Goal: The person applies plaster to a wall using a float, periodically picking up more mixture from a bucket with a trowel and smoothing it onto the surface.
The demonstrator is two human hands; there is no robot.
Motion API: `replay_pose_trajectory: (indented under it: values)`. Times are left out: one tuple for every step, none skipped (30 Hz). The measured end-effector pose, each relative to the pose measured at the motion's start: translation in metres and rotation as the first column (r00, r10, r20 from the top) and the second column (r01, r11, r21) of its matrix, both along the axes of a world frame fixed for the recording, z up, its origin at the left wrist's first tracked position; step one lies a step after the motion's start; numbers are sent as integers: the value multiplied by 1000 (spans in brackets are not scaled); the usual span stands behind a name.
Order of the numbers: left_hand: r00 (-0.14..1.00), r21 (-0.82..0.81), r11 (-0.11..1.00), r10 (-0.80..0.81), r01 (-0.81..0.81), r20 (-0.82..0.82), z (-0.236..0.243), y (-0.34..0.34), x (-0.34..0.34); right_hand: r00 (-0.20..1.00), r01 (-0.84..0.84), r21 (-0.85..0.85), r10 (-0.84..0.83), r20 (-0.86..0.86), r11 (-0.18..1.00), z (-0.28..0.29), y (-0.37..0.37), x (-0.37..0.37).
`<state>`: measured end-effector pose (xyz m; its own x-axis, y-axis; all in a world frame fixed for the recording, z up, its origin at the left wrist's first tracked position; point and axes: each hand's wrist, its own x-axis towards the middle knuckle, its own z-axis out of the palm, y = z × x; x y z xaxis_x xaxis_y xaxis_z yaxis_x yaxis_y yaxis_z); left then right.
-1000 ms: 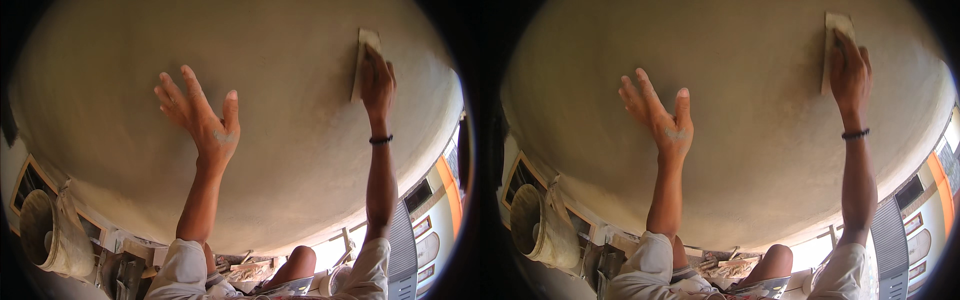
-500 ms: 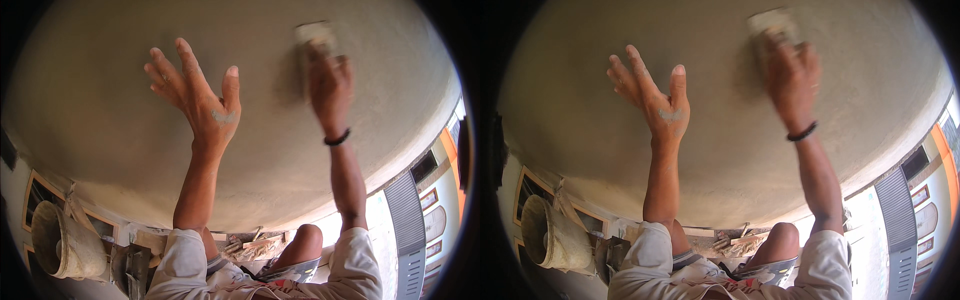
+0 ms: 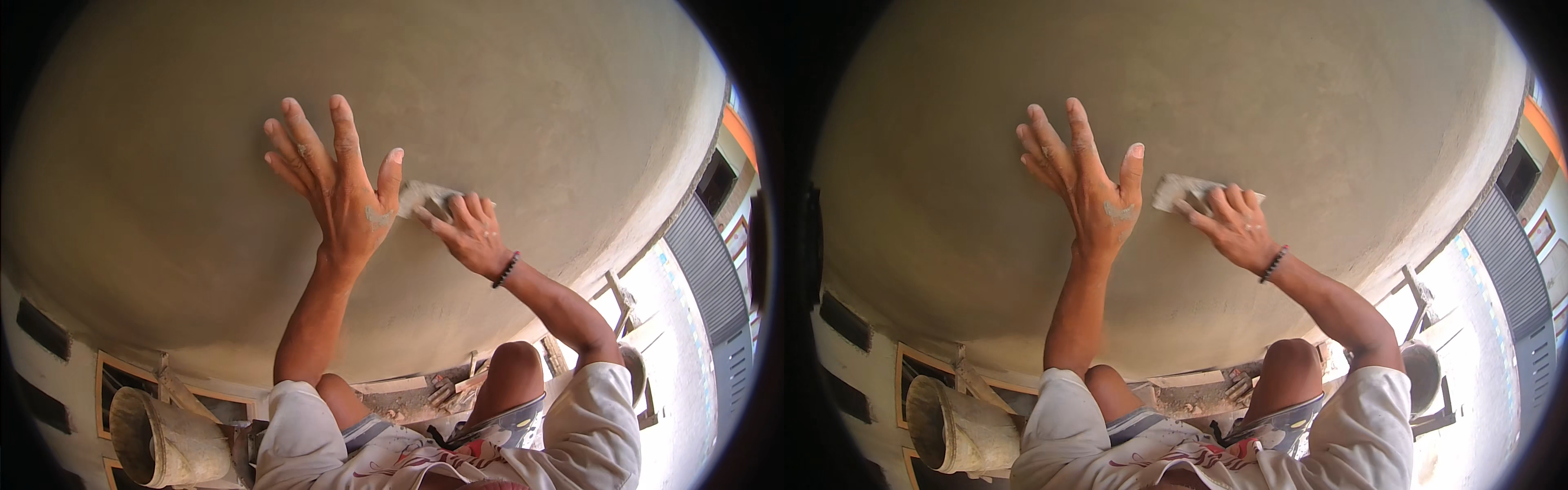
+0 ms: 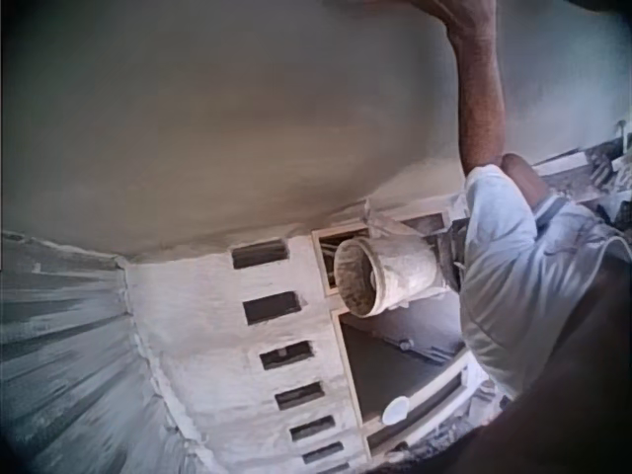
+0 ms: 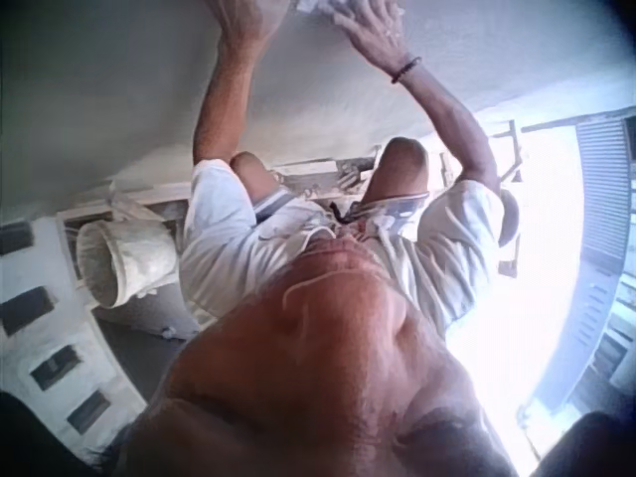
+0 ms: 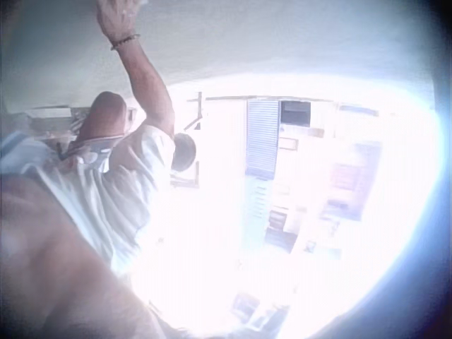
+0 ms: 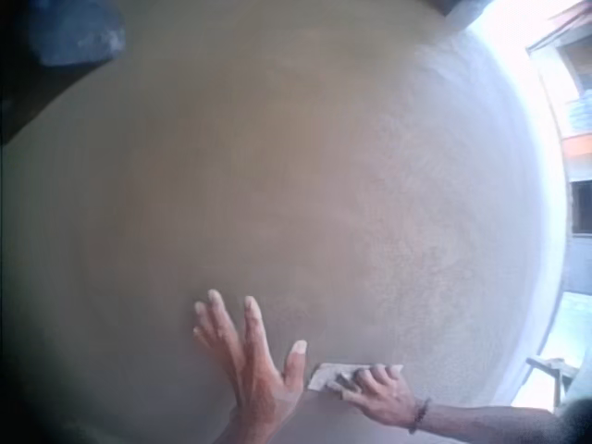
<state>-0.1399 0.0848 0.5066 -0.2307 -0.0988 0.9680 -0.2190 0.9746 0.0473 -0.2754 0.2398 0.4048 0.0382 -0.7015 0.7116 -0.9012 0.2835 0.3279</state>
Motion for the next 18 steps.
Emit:
replay_pose_trajectory:
  values:
    - [998, -31, 999, 7, -5, 63, -4, -2, 0, 1000, 7, -43, -8, -13, 999, -18, 31, -28]
    - [995, -82, 997, 11, -3, 104, -6, -1, -1, 999, 23, -96, -26, -35, 995, -25, 66, -59]
    - [988, -147, 989, 34, -12, 149, -8, -1, 3, 996, 84, -232, -86, 3, 969, -10, 84, -80]
    - [982, -208, 978, 44, -5, 183, -8, 0, 2, 987, 160, -356, -155, 41, 921, 15, 101, -97]
    - [978, -230, 973, 45, 4, 204, -8, 2, -3, 985, 173, -446, -146, 94, 878, 33, 100, -96]
    - [972, -250, 968, 50, 9, 229, -8, 5, -8, 981, 187, -530, -127, 148, 827, 55, 79, -84]
    - [968, -272, 962, 61, 8, 245, -4, 6, -14, 977, 195, -612, -99, 188, 766, 79, 52, -71]
    - [966, -287, 958, 62, 13, 249, -4, 6, -22, 971, 212, -682, -73, 226, 700, 90, 34, -62]
    - [962, -309, 951, 80, 5, 260, -1, 6, -24, 984, 143, -564, -55, 170, 814, 64, 19, -35]
    - [961, -321, 947, 94, -6, 259, 1, 6, -28, 994, 70, -416, -28, 105, 907, 27, 6, -16]
    - [952, -337, 942, 101, 2, 288, 0, 8, -32, 996, 57, -337, -31, 82, 940, -6, 14, -26]
    - [943, -352, 936, 106, 12, 314, -2, 10, -36, 998, 48, -254, -34, 58, 966, -44, 39, -45]
    - [935, -379, 925, 120, 17, 335, 0, 11, -40, 999, 33, -182, -28, 31, 983, -71, 65, -64]
    - [927, -414, 910, 133, 26, 350, 2, 14, -44, 988, 136, -262, -113, 101, 955, -74, 90, -106]
    - [917, -449, 893, 149, 35, 369, 0, 16, -45, 990, 127, -533, -71, 124, 837, -44, 122, -130]
    - [905, -489, 871, 167, 50, 391, 2, 21, -46, 946, 296, -647, -124, 298, 703, -21, 149, -155]
    - [900, -515, 856, 180, 55, 397, 2, 24, -49, 939, 301, -693, -77, 335, 655, -5, 155, -159]
    - [898, -538, 841, 184, 67, 400, 3, 31, -55, 930, 313, -734, -39, 365, 602, 21, 154, -155]
